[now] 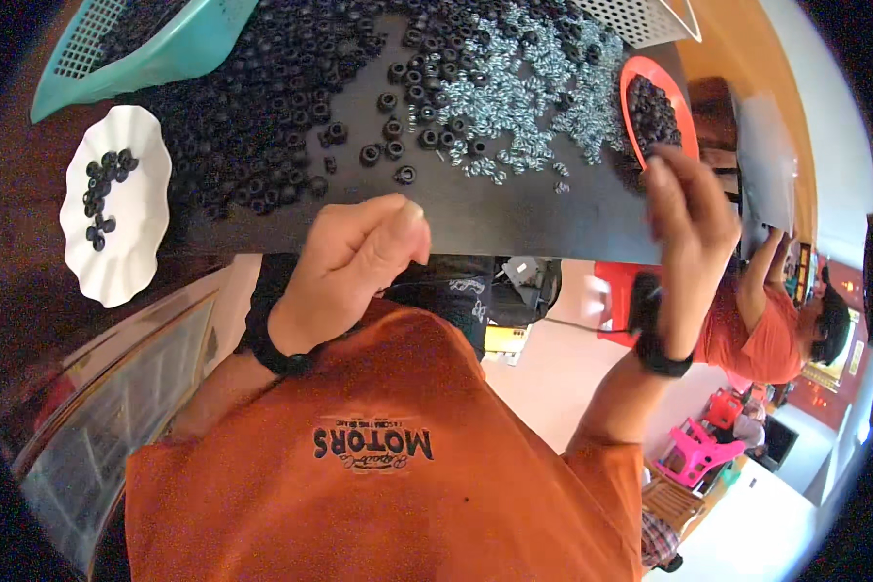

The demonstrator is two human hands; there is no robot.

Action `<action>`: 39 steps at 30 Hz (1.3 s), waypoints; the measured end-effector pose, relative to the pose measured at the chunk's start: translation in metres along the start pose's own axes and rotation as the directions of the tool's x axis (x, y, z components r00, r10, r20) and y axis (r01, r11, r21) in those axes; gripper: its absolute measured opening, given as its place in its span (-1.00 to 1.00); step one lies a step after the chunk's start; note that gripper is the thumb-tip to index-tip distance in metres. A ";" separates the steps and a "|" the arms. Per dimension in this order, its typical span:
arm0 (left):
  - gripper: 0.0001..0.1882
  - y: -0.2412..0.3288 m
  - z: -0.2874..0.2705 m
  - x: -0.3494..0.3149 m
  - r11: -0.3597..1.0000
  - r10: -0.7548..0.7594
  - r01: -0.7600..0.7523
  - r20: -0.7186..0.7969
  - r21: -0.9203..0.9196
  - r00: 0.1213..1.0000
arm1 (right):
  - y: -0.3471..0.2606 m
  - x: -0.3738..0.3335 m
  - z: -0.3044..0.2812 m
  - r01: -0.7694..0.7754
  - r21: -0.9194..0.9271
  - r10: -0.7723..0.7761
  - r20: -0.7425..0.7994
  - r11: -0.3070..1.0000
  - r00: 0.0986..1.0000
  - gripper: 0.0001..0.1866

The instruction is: Inspecting and sorting small black rubber O-rings at a manual workstation.

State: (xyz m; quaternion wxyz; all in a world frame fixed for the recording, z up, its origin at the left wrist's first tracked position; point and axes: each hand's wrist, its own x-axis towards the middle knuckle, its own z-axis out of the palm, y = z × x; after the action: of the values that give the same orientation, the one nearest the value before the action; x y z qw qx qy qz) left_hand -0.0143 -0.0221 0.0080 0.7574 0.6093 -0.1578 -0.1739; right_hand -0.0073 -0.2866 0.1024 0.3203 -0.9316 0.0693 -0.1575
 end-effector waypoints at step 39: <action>-0.66 -0.002 -0.012 0.005 0.974 0.015 -0.031 0.071 0.224 0.997 | -0.023 0.066 0.080 0.541 0.096 -0.487 0.584 0.836 0.650 -0.69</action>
State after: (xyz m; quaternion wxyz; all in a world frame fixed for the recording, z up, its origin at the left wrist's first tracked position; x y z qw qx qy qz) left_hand -0.0043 -0.0144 0.0032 0.6797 0.6828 -0.2096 -0.1670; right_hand 0.0828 -0.2379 0.0733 0.2271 -0.9270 -0.2930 0.0565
